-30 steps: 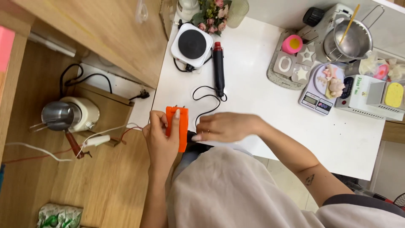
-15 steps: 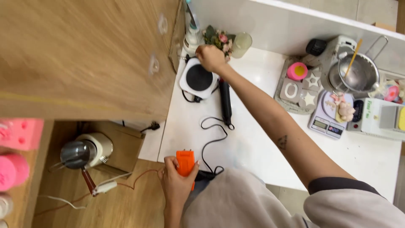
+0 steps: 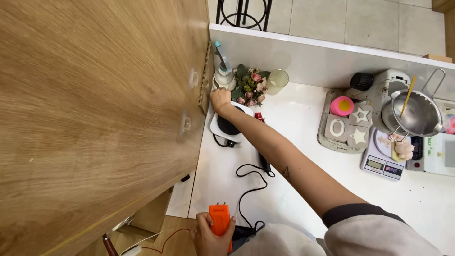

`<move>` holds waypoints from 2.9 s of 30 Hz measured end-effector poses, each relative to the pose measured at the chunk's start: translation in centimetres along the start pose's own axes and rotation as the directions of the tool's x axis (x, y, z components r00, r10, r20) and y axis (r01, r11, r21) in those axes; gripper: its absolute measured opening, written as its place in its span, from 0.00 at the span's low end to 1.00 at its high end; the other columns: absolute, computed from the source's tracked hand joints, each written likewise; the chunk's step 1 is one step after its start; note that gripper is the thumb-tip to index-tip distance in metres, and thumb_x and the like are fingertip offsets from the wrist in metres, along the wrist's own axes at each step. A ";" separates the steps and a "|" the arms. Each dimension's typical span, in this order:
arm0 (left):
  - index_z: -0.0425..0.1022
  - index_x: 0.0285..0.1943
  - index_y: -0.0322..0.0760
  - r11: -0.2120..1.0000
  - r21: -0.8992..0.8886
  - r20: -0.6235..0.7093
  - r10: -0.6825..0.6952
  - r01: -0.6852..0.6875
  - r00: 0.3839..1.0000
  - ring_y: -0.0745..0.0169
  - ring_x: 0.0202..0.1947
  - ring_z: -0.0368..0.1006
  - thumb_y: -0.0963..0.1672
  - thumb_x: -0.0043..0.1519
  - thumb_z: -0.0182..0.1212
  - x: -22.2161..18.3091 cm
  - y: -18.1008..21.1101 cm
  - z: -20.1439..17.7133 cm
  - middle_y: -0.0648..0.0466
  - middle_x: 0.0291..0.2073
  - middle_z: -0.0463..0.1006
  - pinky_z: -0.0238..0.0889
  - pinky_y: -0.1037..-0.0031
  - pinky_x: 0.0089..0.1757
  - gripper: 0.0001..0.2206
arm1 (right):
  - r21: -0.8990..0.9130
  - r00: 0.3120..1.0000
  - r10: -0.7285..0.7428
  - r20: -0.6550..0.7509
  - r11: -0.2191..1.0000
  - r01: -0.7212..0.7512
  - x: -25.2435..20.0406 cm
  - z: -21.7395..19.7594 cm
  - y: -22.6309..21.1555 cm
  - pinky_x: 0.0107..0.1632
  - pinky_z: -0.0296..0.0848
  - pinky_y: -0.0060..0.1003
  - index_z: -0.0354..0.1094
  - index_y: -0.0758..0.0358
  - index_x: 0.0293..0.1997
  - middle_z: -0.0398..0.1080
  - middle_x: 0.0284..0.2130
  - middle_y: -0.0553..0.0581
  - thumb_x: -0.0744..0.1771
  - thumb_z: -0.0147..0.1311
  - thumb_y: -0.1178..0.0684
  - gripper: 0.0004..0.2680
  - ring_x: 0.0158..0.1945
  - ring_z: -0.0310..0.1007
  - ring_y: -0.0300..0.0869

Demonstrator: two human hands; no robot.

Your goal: Prepare the workspace by plugging in tools and putting on protective gloves.

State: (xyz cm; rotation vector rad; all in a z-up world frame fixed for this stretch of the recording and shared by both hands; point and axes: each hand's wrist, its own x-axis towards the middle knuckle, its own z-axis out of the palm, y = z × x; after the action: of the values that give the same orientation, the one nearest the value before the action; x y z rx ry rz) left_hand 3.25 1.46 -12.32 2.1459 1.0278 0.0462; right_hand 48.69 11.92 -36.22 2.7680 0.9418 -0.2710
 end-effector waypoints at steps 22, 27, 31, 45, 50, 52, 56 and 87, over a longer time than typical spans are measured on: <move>0.61 0.38 0.37 0.993 -0.082 -0.026 0.088 -0.090 0.996 0.52 0.26 0.68 0.54 0.48 0.75 -1.6 1.7 -1.1 0.51 0.22 0.70 0.54 0.61 0.49 0.26 | 0.359 0.952 -0.208 -0.223 0.891 0.278 -8.7 -11.5 11.2 0.39 0.74 0.57 0.67 0.61 0.55 0.75 0.32 0.69 0.69 0.55 0.39 0.17 0.36 0.77 0.63; 0.62 0.39 0.36 0.991 -0.067 -0.010 0.114 -0.115 0.993 0.50 0.30 0.66 0.54 0.49 0.75 -1.5 2.1 -1.2 0.51 0.21 0.70 0.54 0.62 0.47 0.27 | 0.410 0.912 -0.208 -0.352 0.842 0.350 -12.1 -12.6 13.8 0.39 0.74 0.55 0.66 0.61 0.55 0.76 0.32 0.65 0.68 0.59 0.42 0.16 0.35 0.77 0.61; 0.62 0.38 0.37 0.987 -0.084 -0.007 0.138 -0.138 0.990 0.52 0.27 0.67 0.55 0.49 0.74 -1.5 1.9 -0.9 0.51 0.22 0.70 0.54 0.63 0.48 0.27 | 0.505 0.889 -0.203 -0.410 0.761 0.407 -19.0 -13.7 14.9 0.41 0.74 0.52 0.65 0.62 0.57 0.76 0.35 0.63 0.67 0.61 0.46 0.16 0.39 0.77 0.58; 0.62 0.38 0.37 0.964 -0.110 -0.140 0.226 -0.242 0.964 0.52 0.23 0.66 0.53 0.51 0.76 -3.7 2.7 -1.1 0.52 0.22 0.68 0.57 0.61 0.48 0.25 | 0.847 0.843 0.204 -0.498 0.321 0.423 -37.1 -8.3 12.4 0.54 0.80 0.40 0.49 0.67 0.61 0.74 0.46 0.64 0.72 0.48 0.60 0.12 0.50 0.79 0.47; 0.62 0.39 0.37 0.963 -0.136 -0.176 0.207 -0.232 0.962 0.47 0.30 0.66 0.52 0.50 0.76 -5.0 2.2 -1.7 0.50 0.26 0.70 0.56 0.59 0.46 0.25 | 0.872 0.872 0.013 -0.489 0.039 0.488 -41.3 -13.5 7.7 0.58 0.77 0.43 0.46 0.66 0.61 0.73 0.48 0.65 0.73 0.46 0.59 0.12 0.54 0.77 0.48; 0.62 0.39 0.37 0.966 -0.154 -0.190 0.178 -0.208 0.966 0.45 0.31 0.66 0.52 0.50 0.76 -5.2 1.8 -1.8 0.50 0.27 0.70 0.57 0.57 0.45 0.25 | 0.870 0.867 -0.071 -0.493 -0.075 0.488 -42.0 -15.0 6.5 0.60 0.77 0.44 0.46 0.65 0.62 0.72 0.49 0.64 0.73 0.45 0.59 0.12 0.56 0.76 0.48; 0.58 0.43 0.38 0.798 -0.582 -0.233 0.016 -0.152 0.972 0.62 0.34 0.66 0.50 0.59 0.68 -5.3 -0.2 -1.3 0.56 0.32 0.70 0.59 0.71 0.39 0.20 | 0.928 0.917 -0.145 -0.372 -0.099 0.360 -42.7 -16.9 5.2 0.52 0.72 0.41 0.55 0.66 0.62 0.67 0.44 0.59 0.74 0.44 0.53 0.11 0.46 0.68 0.44; 0.69 0.51 0.37 0.928 -0.167 -0.445 0.230 -0.333 0.865 0.60 0.28 0.74 0.50 0.71 0.59 -2.3 -0.1 -10.6 0.55 0.31 0.83 0.55 0.65 0.51 0.13 | 0.570 0.640 -0.459 -0.616 0.300 0.765 -46.1 -25.8 -1.1 0.37 0.73 0.35 0.77 0.68 0.45 0.71 0.32 0.56 0.64 0.70 0.56 0.10 0.33 0.74 0.42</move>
State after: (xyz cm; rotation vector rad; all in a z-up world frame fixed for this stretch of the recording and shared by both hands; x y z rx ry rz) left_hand -1.84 6.42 -4.09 2.0861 0.8695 0.7678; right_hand 14.79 -7.49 -0.60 3.0122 2.6380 -0.4180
